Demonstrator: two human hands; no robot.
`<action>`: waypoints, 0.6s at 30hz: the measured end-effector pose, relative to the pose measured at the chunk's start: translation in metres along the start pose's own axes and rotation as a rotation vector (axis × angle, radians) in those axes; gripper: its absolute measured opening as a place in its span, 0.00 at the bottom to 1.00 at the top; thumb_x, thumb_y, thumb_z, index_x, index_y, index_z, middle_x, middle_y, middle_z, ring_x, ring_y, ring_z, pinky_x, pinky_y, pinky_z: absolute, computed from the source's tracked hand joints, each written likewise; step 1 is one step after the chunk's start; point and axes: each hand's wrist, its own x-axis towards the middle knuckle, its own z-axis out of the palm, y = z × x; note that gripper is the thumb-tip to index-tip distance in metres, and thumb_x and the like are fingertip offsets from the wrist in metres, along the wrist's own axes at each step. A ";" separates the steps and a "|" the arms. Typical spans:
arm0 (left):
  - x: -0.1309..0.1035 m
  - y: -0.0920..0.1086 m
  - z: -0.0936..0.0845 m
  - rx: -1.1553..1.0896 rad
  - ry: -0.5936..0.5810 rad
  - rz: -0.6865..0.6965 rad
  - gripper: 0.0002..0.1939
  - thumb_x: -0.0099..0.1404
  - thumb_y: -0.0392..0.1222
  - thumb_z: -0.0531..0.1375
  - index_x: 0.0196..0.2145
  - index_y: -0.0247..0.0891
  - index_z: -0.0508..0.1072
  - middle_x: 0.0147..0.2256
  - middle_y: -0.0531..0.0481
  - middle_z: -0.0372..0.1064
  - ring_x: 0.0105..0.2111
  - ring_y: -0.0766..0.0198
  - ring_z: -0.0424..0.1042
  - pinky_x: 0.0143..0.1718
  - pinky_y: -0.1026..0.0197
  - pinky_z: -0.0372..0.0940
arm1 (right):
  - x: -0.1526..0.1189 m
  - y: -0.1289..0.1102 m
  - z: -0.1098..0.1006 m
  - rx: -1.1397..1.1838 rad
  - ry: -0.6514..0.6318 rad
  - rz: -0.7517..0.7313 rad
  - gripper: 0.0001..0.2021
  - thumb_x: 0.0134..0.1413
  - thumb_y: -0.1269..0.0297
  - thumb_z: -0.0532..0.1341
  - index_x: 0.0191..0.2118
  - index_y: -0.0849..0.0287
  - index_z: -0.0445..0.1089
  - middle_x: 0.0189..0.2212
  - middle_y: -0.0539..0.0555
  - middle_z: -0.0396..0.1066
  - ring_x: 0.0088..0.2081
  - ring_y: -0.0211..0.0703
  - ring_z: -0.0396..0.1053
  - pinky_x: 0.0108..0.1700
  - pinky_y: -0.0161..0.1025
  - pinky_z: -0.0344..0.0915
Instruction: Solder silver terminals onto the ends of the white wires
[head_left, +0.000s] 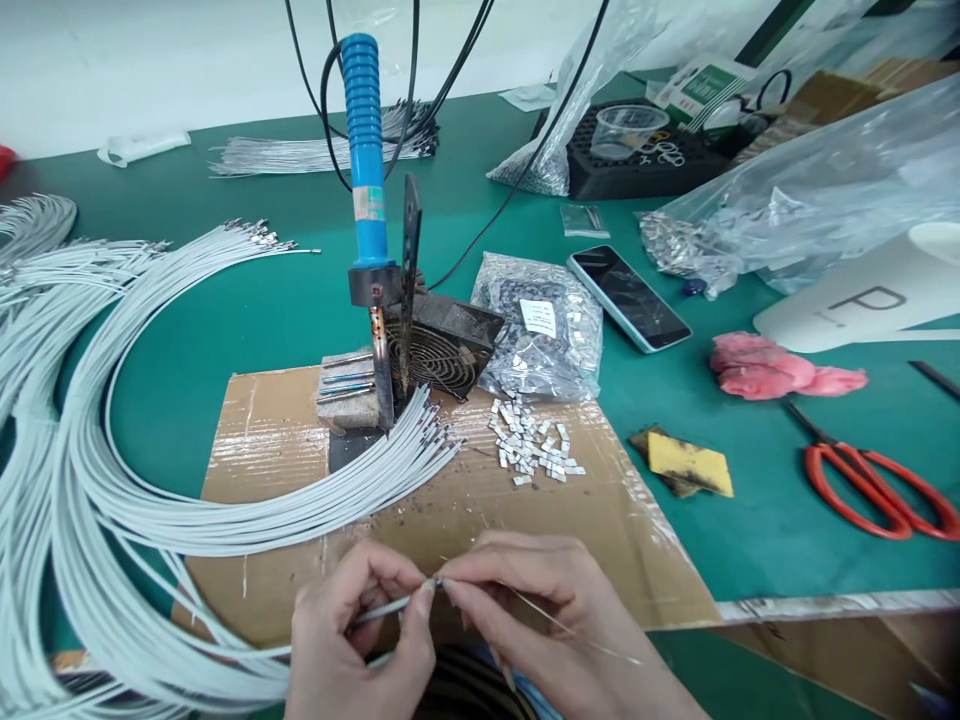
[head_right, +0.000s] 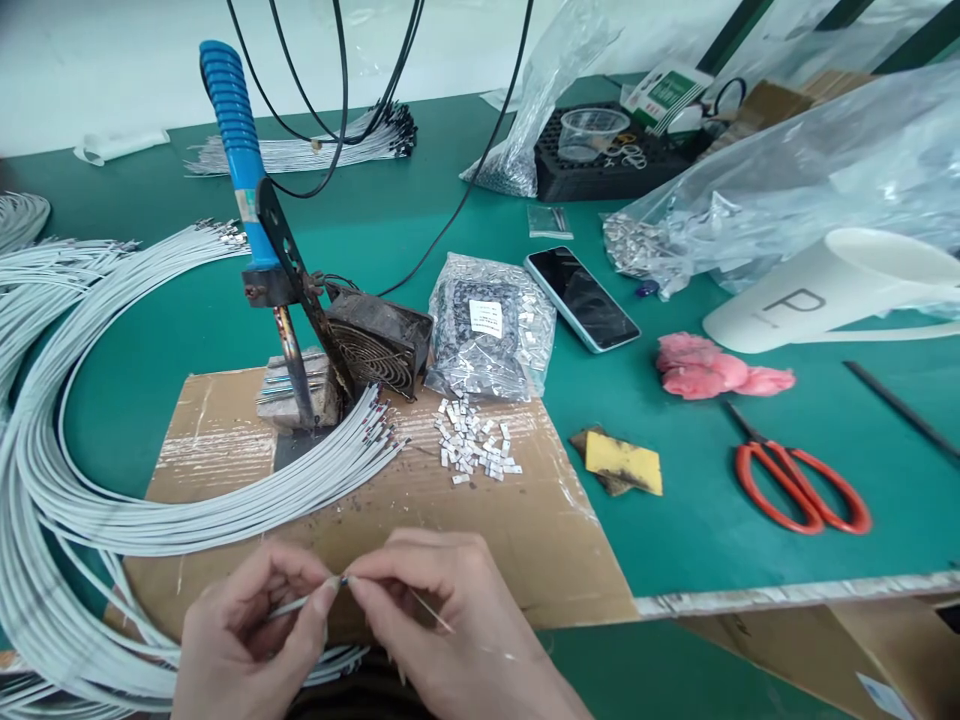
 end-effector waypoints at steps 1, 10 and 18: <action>0.000 0.000 0.000 -0.011 -0.008 -0.004 0.06 0.53 0.41 0.69 0.21 0.40 0.78 0.21 0.51 0.73 0.19 0.68 0.68 0.19 0.71 0.64 | 0.000 -0.001 -0.001 -0.036 -0.003 -0.011 0.11 0.62 0.69 0.65 0.35 0.56 0.87 0.23 0.51 0.75 0.24 0.36 0.67 0.24 0.31 0.62; 0.010 0.011 -0.006 -0.222 -0.009 -0.181 0.12 0.46 0.39 0.76 0.20 0.36 0.76 0.16 0.56 0.67 0.18 0.73 0.62 0.20 0.74 0.59 | -0.002 0.009 -0.002 0.409 0.300 0.242 0.10 0.53 0.55 0.75 0.31 0.56 0.87 0.23 0.49 0.71 0.18 0.31 0.65 0.20 0.29 0.68; 0.012 0.014 -0.007 -0.316 -0.060 -0.244 0.14 0.45 0.40 0.77 0.20 0.34 0.76 0.16 0.55 0.68 0.18 0.74 0.62 0.21 0.74 0.56 | -0.003 0.011 0.024 0.569 0.190 0.222 0.07 0.54 0.56 0.75 0.34 0.52 0.88 0.26 0.48 0.71 0.20 0.27 0.65 0.23 0.26 0.64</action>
